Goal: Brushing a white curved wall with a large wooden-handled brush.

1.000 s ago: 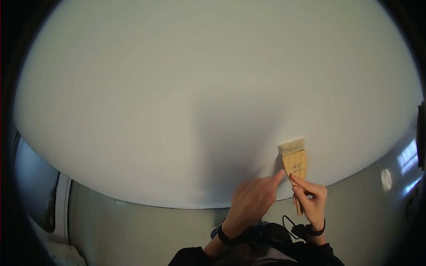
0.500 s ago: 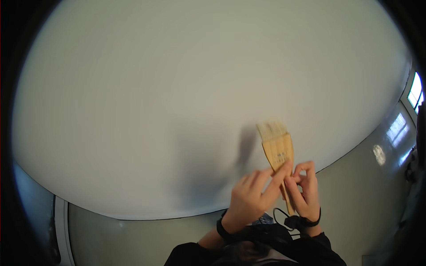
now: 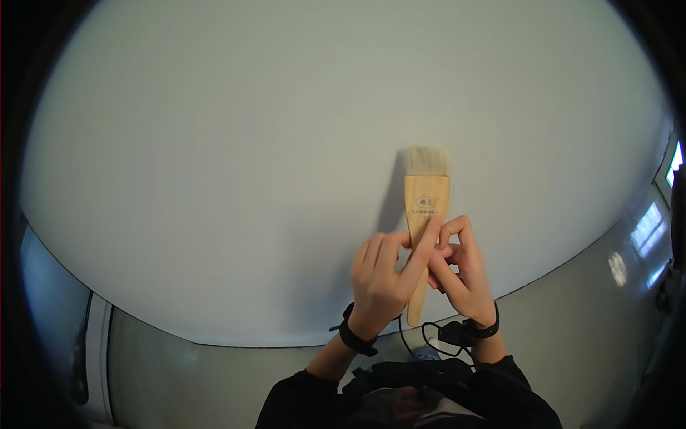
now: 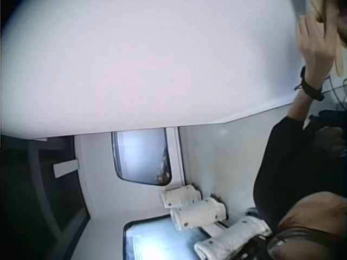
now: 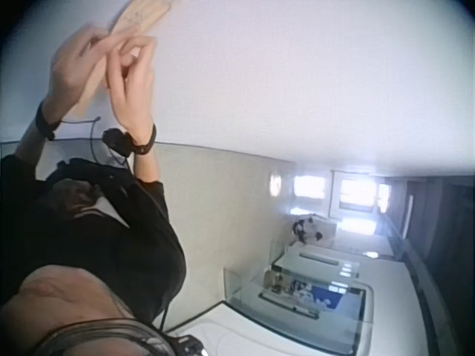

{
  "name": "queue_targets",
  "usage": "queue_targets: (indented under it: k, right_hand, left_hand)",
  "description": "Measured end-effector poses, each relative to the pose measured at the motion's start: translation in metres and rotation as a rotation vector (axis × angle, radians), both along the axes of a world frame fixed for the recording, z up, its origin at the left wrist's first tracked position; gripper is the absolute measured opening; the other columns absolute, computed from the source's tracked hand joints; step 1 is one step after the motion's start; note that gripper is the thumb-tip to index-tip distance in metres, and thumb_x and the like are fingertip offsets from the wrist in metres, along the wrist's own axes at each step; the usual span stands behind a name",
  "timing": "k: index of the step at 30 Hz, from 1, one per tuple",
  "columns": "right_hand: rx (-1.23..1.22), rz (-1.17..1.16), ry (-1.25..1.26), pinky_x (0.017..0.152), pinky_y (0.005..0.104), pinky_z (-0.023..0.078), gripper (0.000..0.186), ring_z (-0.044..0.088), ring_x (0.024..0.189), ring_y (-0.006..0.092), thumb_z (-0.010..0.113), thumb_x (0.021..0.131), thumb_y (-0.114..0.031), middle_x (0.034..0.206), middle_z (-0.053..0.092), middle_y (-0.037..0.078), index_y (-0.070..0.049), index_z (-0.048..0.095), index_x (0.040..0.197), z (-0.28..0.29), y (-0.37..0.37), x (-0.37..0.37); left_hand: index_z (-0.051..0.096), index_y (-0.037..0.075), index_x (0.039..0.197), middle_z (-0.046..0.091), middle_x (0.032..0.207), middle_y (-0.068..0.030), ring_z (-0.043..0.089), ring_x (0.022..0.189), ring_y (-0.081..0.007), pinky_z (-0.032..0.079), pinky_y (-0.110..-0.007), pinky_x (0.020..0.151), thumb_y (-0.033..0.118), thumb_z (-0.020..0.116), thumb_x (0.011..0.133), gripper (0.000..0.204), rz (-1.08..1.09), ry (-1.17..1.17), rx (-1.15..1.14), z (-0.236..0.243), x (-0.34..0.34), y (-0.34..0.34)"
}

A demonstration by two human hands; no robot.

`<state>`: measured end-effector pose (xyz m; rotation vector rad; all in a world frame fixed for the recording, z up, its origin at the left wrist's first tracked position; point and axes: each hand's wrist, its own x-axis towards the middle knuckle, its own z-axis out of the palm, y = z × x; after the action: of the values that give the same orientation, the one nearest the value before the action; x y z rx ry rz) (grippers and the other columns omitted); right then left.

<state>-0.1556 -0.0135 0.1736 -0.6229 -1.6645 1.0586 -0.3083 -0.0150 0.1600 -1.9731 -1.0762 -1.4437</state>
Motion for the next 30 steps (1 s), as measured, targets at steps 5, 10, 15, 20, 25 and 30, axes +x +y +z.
queue_targets:
  k: [5, 10, 15, 20, 25, 30]
  right_hand:
    - [-0.054, 0.09, 0.042, 0.054, 0.0226, 0.039, 0.017, 0.049, 0.057, 0.0077, 0.054, 0.106, -0.006, 0.062, 0.055, 0.001, -0.007, 0.038, 0.103, -0.007, 0.018, 0.017]
    - [-0.105, 0.122, -0.162, 0.053, 0.0228, 0.038, 0.016, 0.048, 0.056, 0.0073, 0.058, 0.104, -0.007, 0.062, 0.055, 0.001, -0.007, 0.042, 0.103, 0.011, 0.025, 0.032]
    - [-0.031, -0.111, -0.128, 0.049, 0.0226, 0.036, 0.011, 0.048, 0.052, 0.0064, 0.061, 0.101, -0.006, 0.061, 0.055, 0.0, -0.004, 0.05, 0.103, 0.021, 0.025, 0.064]
    - [0.011, -0.321, 0.007, 0.043, 0.0224, 0.027, 0.006, 0.039, 0.046, 0.0047, 0.058, 0.102, -0.008, 0.056, 0.048, -0.004, -0.005, 0.052, 0.099, 0.02, 0.028, 0.091]
    - [0.023, -0.512, 0.059, 0.04, 0.0218, 0.02, 0.007, 0.031, 0.042, 0.0022, 0.055, 0.104, -0.01, 0.054, 0.042, -0.005, -0.007, 0.054, 0.098, 0.016, 0.033, 0.084]
    - [-0.049, -0.484, -0.029, 0.04, 0.0222, 0.02, 0.009, 0.032, 0.041, 0.0022, 0.055, 0.104, -0.01, 0.053, 0.043, -0.005, -0.006, 0.056, 0.095, 0.011, 0.04, 0.07]
  left_hand:
    - [0.074, 0.009, 0.128, 0.051, 0.084, -0.0014, 0.054, 0.07, -0.0152, 0.048, -0.028, 0.059, 0.014, 0.076, 0.078, 0.05, -0.001, 0.047, -0.032, -0.011, 0.012, 0.005]
    - [0.074, 0.006, 0.126, 0.059, 0.09, -0.0025, 0.053, 0.066, -0.0144, 0.042, -0.026, 0.054, 0.002, 0.076, 0.075, 0.052, -0.004, -0.047, -0.051, -0.015, 0.014, 0.031]
    - [0.07, 0.005, 0.131, 0.052, 0.092, -0.0059, 0.056, 0.077, -0.0176, 0.049, -0.029, 0.061, 0.008, 0.077, 0.077, 0.055, 0.045, 0.099, -0.086, -0.027, 0.009, 0.034]
    - [0.071, 0.003, 0.128, 0.052, 0.088, -0.0051, 0.052, 0.072, -0.018, 0.044, -0.03, 0.056, -0.001, 0.074, 0.076, 0.052, 0.033, 0.09, -0.129, -0.059, -0.004, 0.008]
    - [0.071, 0.002, 0.128, 0.051, 0.087, -0.0058, 0.054, 0.075, -0.0185, 0.046, -0.032, 0.06, 0.001, 0.076, 0.077, 0.051, 0.037, 0.099, -0.294, -0.092, -0.037, -0.011]
    - [0.072, 0.004, 0.126, 0.053, 0.082, -0.0057, 0.055, 0.064, -0.019, 0.046, -0.033, 0.052, 0.0, 0.078, 0.076, 0.05, -0.013, -0.048, -0.22, -0.08, -0.07, -0.032]
